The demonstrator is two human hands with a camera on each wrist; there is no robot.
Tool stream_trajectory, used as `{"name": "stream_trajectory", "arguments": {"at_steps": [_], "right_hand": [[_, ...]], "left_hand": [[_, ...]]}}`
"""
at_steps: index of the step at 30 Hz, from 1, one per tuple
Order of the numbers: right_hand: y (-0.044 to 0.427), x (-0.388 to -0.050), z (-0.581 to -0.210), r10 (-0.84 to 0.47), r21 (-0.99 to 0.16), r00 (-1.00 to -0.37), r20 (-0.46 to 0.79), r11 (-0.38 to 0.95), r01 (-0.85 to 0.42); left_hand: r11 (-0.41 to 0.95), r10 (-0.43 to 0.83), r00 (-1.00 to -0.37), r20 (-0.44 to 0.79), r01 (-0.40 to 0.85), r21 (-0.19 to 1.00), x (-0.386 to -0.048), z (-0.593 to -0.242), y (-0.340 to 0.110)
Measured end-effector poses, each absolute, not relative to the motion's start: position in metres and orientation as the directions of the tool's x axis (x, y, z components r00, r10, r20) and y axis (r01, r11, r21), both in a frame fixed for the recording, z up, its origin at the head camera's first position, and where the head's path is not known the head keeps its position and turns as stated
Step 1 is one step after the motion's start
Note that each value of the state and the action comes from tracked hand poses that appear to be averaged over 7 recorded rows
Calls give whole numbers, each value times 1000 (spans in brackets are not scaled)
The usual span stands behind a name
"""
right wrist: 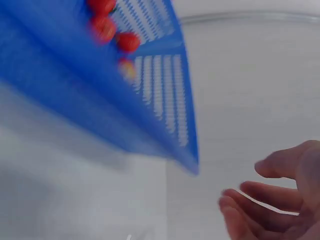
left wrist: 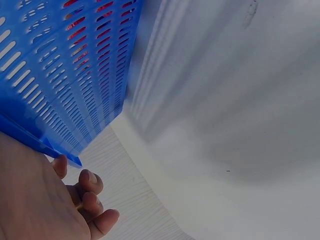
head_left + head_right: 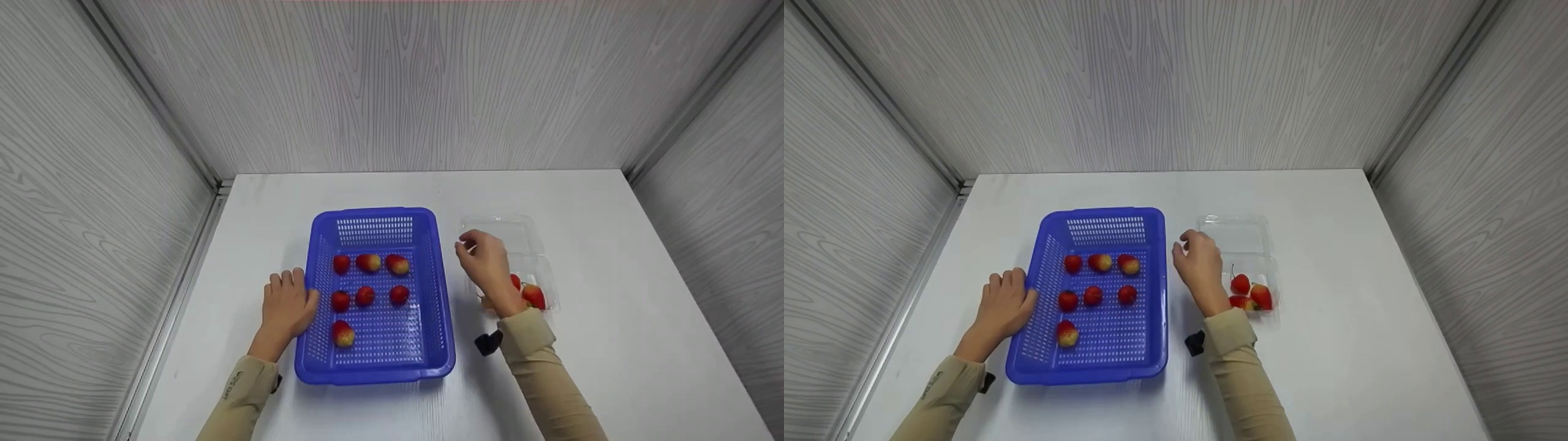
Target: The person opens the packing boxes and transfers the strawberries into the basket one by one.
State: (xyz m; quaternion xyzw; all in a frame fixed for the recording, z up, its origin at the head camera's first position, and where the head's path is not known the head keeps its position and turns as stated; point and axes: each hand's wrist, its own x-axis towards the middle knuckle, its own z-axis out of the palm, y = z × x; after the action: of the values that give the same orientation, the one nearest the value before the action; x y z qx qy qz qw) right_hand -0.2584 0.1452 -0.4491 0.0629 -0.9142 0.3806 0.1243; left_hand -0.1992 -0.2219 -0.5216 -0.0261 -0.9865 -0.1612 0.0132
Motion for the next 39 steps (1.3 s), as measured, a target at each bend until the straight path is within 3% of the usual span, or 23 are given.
{"name": "stream_trajectory", "arguments": {"at_steps": [6, 10, 17, 21, 39], "right_hand": [[189, -259, -480, 84, -551, -942, 325, 826, -117], [215, -253, -501, 124, -504, -964, 234, 864, -11], [238, -241, -519, 155, -536, -987, -36, 831, 150], [240, -239, -526, 154, -534, -981, -115, 823, 192], [241, -240, -541, 176, -585, -982, -74, 790, 185]], "left_hand": [[947, 48, -999, 19, 52, 318, -199, -522, -221], [947, 52, -999, 16, 54, 317, -199, -521, -221], [945, 50, -998, 26, 56, 323, -199, -521, -223], [943, 49, -998, 32, 56, 328, -199, -521, -223], [940, 52, -998, 29, 59, 337, -201, -523, -224]]}}
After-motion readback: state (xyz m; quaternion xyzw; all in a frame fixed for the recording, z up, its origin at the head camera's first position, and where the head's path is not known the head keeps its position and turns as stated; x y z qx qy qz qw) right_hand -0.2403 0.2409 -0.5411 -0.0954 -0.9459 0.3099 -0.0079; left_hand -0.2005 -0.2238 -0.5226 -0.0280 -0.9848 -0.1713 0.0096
